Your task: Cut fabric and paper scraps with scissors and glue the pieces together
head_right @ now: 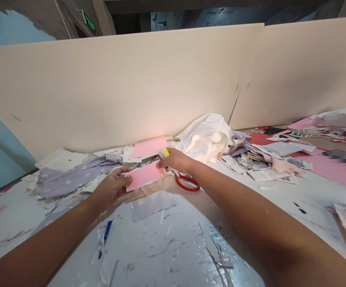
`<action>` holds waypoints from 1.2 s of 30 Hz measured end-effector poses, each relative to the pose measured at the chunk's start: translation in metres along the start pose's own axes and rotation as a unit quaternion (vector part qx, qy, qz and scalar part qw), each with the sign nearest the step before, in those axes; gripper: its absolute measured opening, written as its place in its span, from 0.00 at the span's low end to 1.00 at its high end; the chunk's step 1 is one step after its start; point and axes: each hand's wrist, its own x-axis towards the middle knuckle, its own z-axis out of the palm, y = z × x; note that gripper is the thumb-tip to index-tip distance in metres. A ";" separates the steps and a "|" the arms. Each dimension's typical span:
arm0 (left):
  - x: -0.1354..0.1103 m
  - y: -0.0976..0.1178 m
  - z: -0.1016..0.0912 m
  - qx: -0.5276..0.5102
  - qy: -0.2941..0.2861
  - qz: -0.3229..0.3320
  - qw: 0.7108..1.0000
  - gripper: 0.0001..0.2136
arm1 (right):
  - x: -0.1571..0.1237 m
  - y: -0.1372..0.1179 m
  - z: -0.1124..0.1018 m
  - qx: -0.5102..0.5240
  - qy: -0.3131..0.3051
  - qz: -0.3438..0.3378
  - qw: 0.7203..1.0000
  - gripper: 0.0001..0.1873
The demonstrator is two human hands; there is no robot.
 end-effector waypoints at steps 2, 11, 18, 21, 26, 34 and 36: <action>-0.002 0.000 0.001 -0.042 -0.036 -0.019 0.998 0.16 | 0.000 -0.001 0.002 0.012 0.004 0.000 1.000 0.15; 0.001 -0.016 0.002 -0.048 0.009 -0.032 0.998 0.15 | -0.002 0.004 0.005 0.021 0.002 0.023 1.000 0.14; 0.005 -0.019 0.000 -0.030 0.043 -0.029 0.998 0.19 | -0.001 0.013 0.005 -0.018 0.014 0.032 0.999 0.15; 0.005 -0.018 0.001 -0.027 0.053 -0.030 0.998 0.19 | 0.001 0.016 0.006 -0.034 0.036 0.031 0.998 0.16; 0.007 -0.019 0.001 -0.027 0.049 -0.028 0.998 0.18 | 0.001 0.018 0.008 -0.039 0.051 0.026 0.998 0.18; 0.007 -0.022 0.000 -0.040 0.008 -0.007 0.999 0.13 | 0.002 0.019 0.007 -0.023 0.039 0.015 0.999 0.16; 0.007 -0.022 0.000 -0.041 0.008 -0.006 0.999 0.13 | 0.002 0.019 0.007 -0.019 0.038 0.012 0.999 0.15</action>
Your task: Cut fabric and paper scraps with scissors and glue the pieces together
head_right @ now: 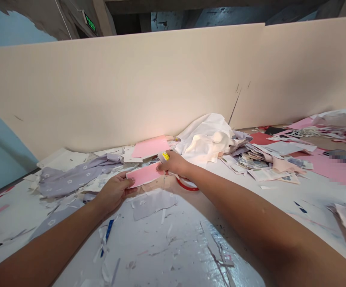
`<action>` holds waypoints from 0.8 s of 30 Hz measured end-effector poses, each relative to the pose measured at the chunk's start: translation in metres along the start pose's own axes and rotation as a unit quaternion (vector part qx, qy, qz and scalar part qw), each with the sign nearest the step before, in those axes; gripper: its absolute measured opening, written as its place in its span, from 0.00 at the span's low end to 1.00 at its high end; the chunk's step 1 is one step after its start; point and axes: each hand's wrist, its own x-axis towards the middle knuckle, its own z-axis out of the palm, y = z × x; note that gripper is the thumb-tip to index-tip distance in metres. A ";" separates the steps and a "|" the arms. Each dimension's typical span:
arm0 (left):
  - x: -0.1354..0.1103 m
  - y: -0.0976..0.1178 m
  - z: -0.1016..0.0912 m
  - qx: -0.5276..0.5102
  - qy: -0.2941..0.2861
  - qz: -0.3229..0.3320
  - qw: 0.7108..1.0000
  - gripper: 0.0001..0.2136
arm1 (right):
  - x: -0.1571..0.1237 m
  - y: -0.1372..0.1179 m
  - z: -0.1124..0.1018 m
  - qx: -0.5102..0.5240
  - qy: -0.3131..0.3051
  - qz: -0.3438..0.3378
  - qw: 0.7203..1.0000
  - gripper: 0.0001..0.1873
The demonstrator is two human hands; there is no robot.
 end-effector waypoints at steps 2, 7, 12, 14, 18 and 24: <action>0.000 0.000 0.000 -0.001 0.002 0.000 1.000 0.13 | 0.000 0.000 0.000 0.004 -0.001 -0.001 1.000 0.15; 0.000 -0.001 0.001 -0.002 0.006 -0.003 1.000 0.14 | 0.000 0.002 0.001 0.013 0.006 -0.002 1.000 0.14; 0.000 -0.002 0.001 -0.006 0.006 -0.004 1.000 0.12 | 0.000 0.003 0.001 0.016 0.017 -0.004 1.000 0.13; 0.000 -0.003 0.001 -0.008 0.006 -0.003 1.000 0.11 | 0.000 0.002 0.002 0.018 0.019 -0.006 1.000 0.12; 0.000 -0.002 0.002 -0.015 0.007 -0.004 1.000 0.11 | -0.001 0.001 0.005 0.024 0.027 -0.013 0.999 0.12; -0.001 0.001 0.003 -0.034 0.026 -0.016 0.999 0.11 | -0.004 -0.012 0.004 0.035 0.068 -0.027 0.997 0.12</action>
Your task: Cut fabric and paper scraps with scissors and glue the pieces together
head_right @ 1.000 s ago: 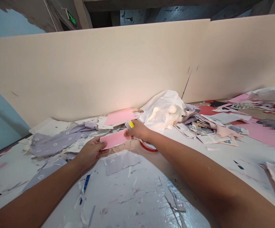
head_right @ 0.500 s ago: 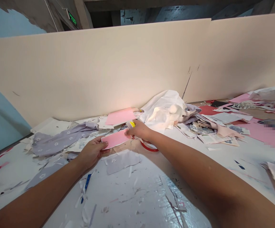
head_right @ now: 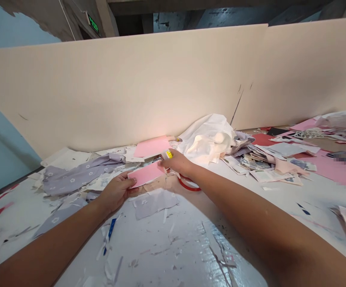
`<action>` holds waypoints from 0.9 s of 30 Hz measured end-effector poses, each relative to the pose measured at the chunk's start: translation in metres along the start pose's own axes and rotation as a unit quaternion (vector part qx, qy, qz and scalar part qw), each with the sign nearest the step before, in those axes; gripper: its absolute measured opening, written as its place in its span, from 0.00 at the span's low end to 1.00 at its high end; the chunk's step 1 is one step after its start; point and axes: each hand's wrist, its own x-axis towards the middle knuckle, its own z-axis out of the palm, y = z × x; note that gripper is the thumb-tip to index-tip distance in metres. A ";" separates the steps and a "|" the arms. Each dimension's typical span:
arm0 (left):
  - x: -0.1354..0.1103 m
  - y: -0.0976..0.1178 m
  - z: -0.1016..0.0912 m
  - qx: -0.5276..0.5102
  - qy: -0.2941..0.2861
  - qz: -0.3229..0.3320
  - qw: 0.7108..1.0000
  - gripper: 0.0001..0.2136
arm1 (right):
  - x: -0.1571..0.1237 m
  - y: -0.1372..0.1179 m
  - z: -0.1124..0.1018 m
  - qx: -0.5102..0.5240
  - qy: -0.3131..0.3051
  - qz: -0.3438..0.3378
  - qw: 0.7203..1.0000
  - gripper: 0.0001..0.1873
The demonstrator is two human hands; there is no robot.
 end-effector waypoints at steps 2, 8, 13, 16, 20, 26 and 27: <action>-0.002 0.001 0.001 -0.010 0.007 -0.008 1.000 0.11 | 0.001 -0.010 -0.005 0.007 0.049 -0.021 0.999 0.11; -0.013 0.005 0.015 -0.039 0.005 -0.051 0.998 0.09 | -0.014 -0.036 0.000 -0.037 0.126 -0.103 0.986 0.23; -0.020 0.008 0.026 -0.049 -0.025 -0.080 0.995 0.13 | -0.035 -0.032 0.036 -0.121 0.024 -0.163 0.979 0.20; -0.022 0.008 0.028 -0.048 -0.046 -0.093 0.993 0.13 | -0.037 -0.027 0.048 -0.165 0.022 -0.160 0.973 0.21; -0.023 0.007 0.028 -0.046 -0.081 -0.111 0.990 0.13 | -0.035 -0.025 0.049 -0.176 0.031 -0.143 0.973 0.21; -0.022 0.004 0.027 -0.050 -0.132 -0.112 0.984 0.15 | -0.033 -0.023 0.049 -0.165 0.039 -0.129 0.977 0.21; -0.022 0.004 0.026 -0.052 -0.137 -0.113 0.983 0.15 | -0.033 -0.023 0.050 -0.165 0.038 -0.127 0.977 0.21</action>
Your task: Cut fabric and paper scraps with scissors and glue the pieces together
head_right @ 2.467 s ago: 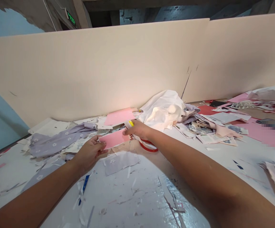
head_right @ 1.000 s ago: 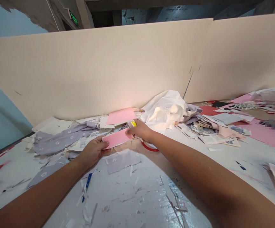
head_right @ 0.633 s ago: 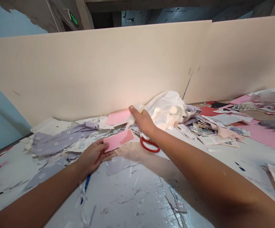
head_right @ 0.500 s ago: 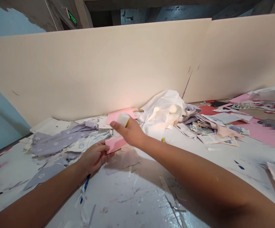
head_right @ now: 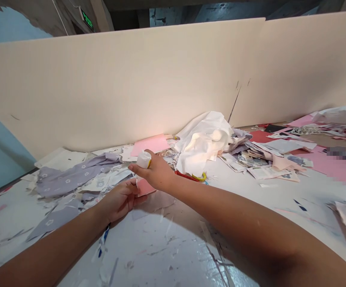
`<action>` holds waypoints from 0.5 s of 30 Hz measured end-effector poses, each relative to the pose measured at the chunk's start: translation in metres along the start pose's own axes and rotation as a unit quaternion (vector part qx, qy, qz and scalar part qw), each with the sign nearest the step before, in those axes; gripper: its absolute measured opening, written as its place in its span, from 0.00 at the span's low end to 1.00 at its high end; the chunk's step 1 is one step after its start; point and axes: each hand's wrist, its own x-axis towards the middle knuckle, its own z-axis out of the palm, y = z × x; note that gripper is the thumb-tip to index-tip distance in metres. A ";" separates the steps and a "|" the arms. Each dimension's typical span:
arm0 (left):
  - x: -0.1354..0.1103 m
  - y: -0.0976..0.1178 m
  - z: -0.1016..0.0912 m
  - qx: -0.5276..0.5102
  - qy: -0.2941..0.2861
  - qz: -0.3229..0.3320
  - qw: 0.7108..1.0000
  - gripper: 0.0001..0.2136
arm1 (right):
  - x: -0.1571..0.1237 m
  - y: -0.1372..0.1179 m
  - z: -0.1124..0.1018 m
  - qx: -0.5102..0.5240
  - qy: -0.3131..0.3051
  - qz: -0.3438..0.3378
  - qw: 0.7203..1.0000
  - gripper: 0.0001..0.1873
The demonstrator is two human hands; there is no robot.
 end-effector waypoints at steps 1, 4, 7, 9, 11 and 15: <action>0.000 0.000 0.000 -0.001 -0.001 0.000 1.000 0.15 | 0.000 0.000 0.000 -0.001 -0.001 0.001 1.000 0.21; 0.000 -0.001 0.000 -0.004 0.010 0.003 1.000 0.13 | 0.000 0.000 0.001 -0.002 -0.004 0.001 1.000 0.21; -0.002 -0.001 0.001 -0.005 0.016 0.001 1.000 0.12 | 0.000 0.000 0.001 0.000 -0.001 -0.001 1.000 0.20; -0.003 0.000 0.002 -0.007 0.012 -0.004 1.000 0.13 | 0.000 0.001 0.002 0.003 0.003 0.000 1.000 0.21; -0.003 0.000 0.001 -0.008 0.010 -0.006 1.000 0.14 | 0.001 0.001 0.002 0.009 0.006 0.001 1.000 0.21; -0.002 -0.001 0.000 -0.011 -0.002 -0.001 1.000 0.13 | 0.001 0.002 0.002 0.019 0.008 -0.003 1.000 0.21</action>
